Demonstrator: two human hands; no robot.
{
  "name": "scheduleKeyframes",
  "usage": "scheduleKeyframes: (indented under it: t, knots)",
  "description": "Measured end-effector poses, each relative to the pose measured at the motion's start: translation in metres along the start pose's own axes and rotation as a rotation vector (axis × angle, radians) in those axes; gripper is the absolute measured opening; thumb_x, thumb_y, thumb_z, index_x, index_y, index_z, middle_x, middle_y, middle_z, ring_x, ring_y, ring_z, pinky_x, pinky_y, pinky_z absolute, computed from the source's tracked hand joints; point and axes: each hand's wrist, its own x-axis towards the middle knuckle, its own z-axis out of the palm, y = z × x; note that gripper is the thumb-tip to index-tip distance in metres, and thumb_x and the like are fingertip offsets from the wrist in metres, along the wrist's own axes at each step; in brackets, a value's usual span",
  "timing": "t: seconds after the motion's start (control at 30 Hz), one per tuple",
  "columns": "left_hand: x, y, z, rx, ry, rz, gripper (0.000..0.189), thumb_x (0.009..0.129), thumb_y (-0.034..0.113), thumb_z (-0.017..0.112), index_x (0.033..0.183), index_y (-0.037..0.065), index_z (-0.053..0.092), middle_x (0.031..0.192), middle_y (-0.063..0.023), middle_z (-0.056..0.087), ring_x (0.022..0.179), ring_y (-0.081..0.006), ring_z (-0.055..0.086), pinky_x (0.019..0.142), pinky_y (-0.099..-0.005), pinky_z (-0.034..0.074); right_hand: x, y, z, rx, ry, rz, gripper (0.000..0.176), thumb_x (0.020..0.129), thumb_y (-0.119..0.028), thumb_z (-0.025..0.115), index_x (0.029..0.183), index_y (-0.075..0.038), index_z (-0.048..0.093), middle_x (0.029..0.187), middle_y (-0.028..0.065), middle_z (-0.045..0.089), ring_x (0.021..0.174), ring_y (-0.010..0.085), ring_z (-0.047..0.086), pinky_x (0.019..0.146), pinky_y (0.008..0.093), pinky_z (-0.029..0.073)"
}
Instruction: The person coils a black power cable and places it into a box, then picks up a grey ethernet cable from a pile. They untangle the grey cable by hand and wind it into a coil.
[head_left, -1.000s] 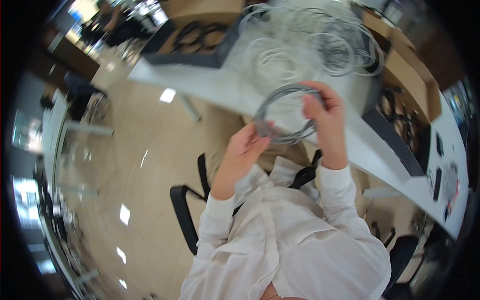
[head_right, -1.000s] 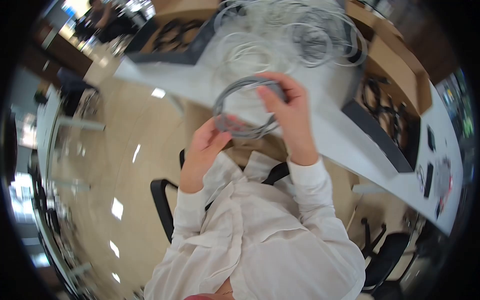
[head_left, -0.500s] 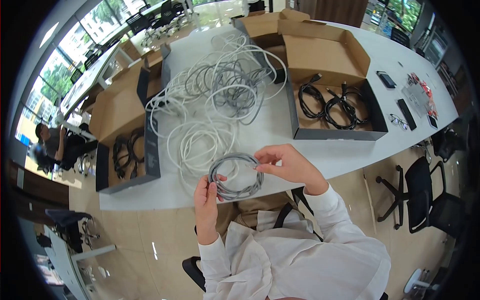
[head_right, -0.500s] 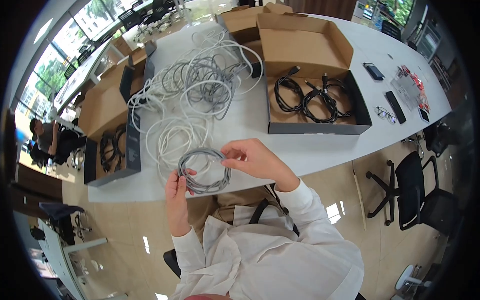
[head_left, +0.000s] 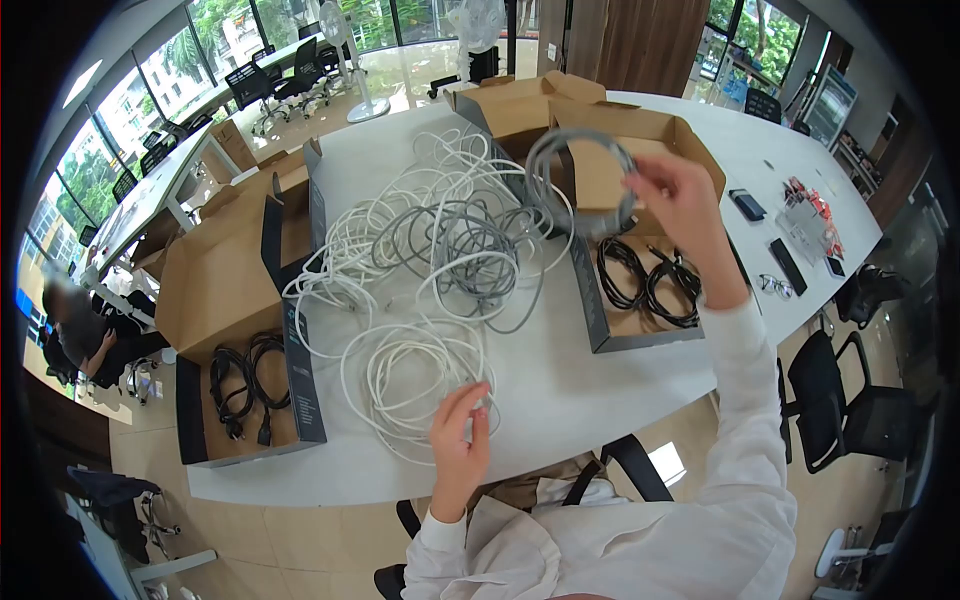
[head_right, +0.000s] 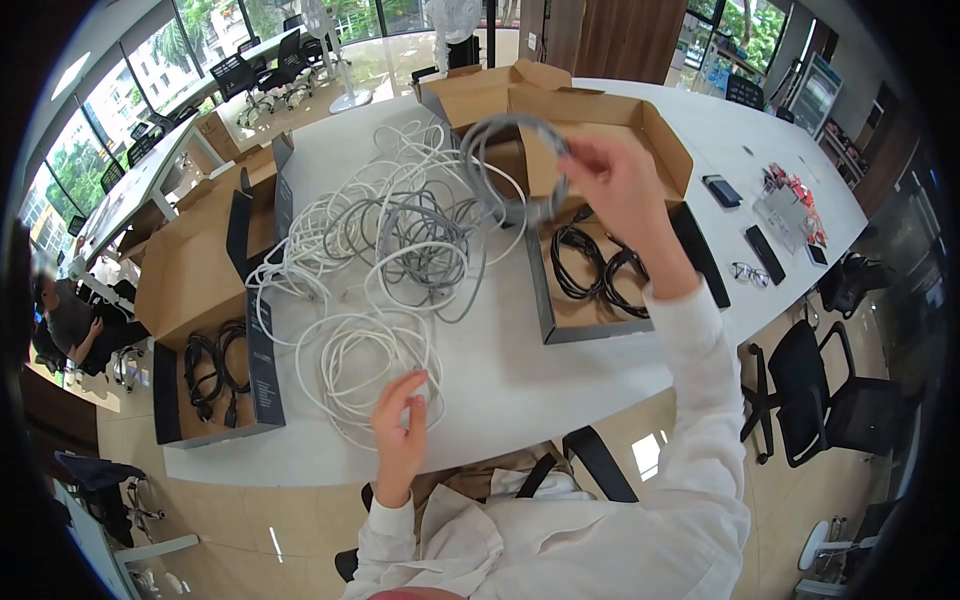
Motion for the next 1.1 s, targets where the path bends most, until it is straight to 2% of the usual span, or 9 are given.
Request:
scheduleKeyframes:
  t: [0.03,0.07,0.17,0.27,0.37,0.6,0.8,1.0,1.1]
  knots:
    - [-0.003,-0.007,0.003,0.040,-0.013,0.014,0.025,0.090,0.001,0.054,0.113,0.001,0.064,0.116,-0.0144,0.062,0.100,-0.0242,0.062,0.078,-0.0303,0.051,0.028,0.015,0.007,-0.046,0.061,-0.049,0.025,0.086,-0.011,0.069,0.105,0.005,0.067,0.083,0.0092,0.071,0.075,0.0101,0.067,0.067,0.0251,0.052]
    - [-0.007,-0.012,0.007,0.054,0.028,0.028,0.025,0.084,-0.003,0.059,0.107,0.000,0.066,0.108,-0.0147,0.065,0.091,-0.0290,0.063,0.076,-0.0336,0.052,0.055,0.024,0.016,-0.040,0.044,0.039,0.025,0.086,-0.011,0.069,0.105,0.005,0.067,0.083,0.0102,0.071,0.075,0.0119,0.068,0.067,0.0255,0.053]
    - [-0.007,-0.007,0.001,0.165,-0.030,0.190,0.024,0.083,-0.003,0.060,0.105,0.001,0.066,0.104,-0.0128,0.066,0.088,-0.0297,0.063,0.074,-0.0349,0.051,0.131,0.084,0.055,-0.088,-0.029,0.225,0.027,0.084,-0.017,0.069,0.100,0.005,0.067,0.082,0.0149,0.072,0.080,0.0232,0.071,0.071,0.0330,0.055]
    - [-0.007,-0.006,-0.002,0.150,-0.041,0.131,0.024,0.082,-0.002,0.061,0.105,0.002,0.066,0.101,-0.0114,0.066,0.086,-0.0298,0.062,0.073,-0.0367,0.051,0.167,0.100,0.098,-0.634,0.042,0.103,0.029,0.081,-0.021,0.068,0.094,0.005,0.068,0.090,0.0210,0.070,0.089,0.0353,0.069,0.079,0.0424,0.054]
    - [-0.006,-0.005,-0.005,0.181,-0.099,0.101,0.026,0.081,0.000,0.062,0.107,0.003,0.065,0.099,-0.0113,0.066,0.085,-0.0293,0.062,0.073,-0.0371,0.051,0.192,0.126,0.129,-0.676,-0.032,0.199,0.029,0.079,-0.022,0.066,0.091,0.004,0.068,0.097,0.0259,0.068,0.097,0.0423,0.064,0.086,0.0487,0.051]
    - [-0.007,-0.011,-0.008,0.153,-0.164,0.081,0.028,0.080,-0.001,0.063,0.107,0.003,0.066,0.098,-0.0122,0.066,0.082,-0.0305,0.061,0.071,-0.0380,0.050,0.190,0.123,0.142,-0.885,-0.158,0.248,0.025,0.077,-0.010,0.064,0.098,0.004,0.068,0.103,0.0281,0.066,0.101,0.0420,0.064,0.088,0.0461,0.052]
    - [-0.006,-0.012,-0.009,0.136,-0.161,0.077,0.027,0.080,-0.001,0.063,0.107,0.002,0.066,0.098,-0.0120,0.066,0.082,-0.0299,0.061,0.071,-0.0375,0.050,0.198,0.140,0.127,-0.865,-0.072,0.306,0.023,0.075,-0.006,0.064,0.095,0.006,0.067,0.102,0.0306,0.065,0.103,0.0431,0.063,0.088,0.0481,0.051]
    - [-0.005,-0.010,-0.009,0.145,-0.162,0.058,0.026,0.080,-0.001,0.063,0.106,0.003,0.066,0.098,-0.0120,0.067,0.084,-0.0300,0.062,0.072,-0.0373,0.051,0.212,0.174,0.131,-0.803,-0.125,0.434,0.027,0.080,-0.013,0.065,0.102,0.001,0.069,0.105,0.0254,0.067,0.101,0.0393,0.065,0.087,0.0453,0.053]
    - [-0.005,-0.010,-0.009,0.173,-0.180,0.069,0.027,0.081,0.000,0.063,0.108,0.002,0.065,0.097,-0.0117,0.066,0.085,-0.0283,0.062,0.072,-0.0369,0.051,0.217,0.198,0.145,-0.748,-0.272,0.551,0.016,0.080,0.000,0.055,0.090,0.007,0.067,0.089,0.0270,0.069,0.068,0.0351,0.071,0.057,0.0404,0.057]
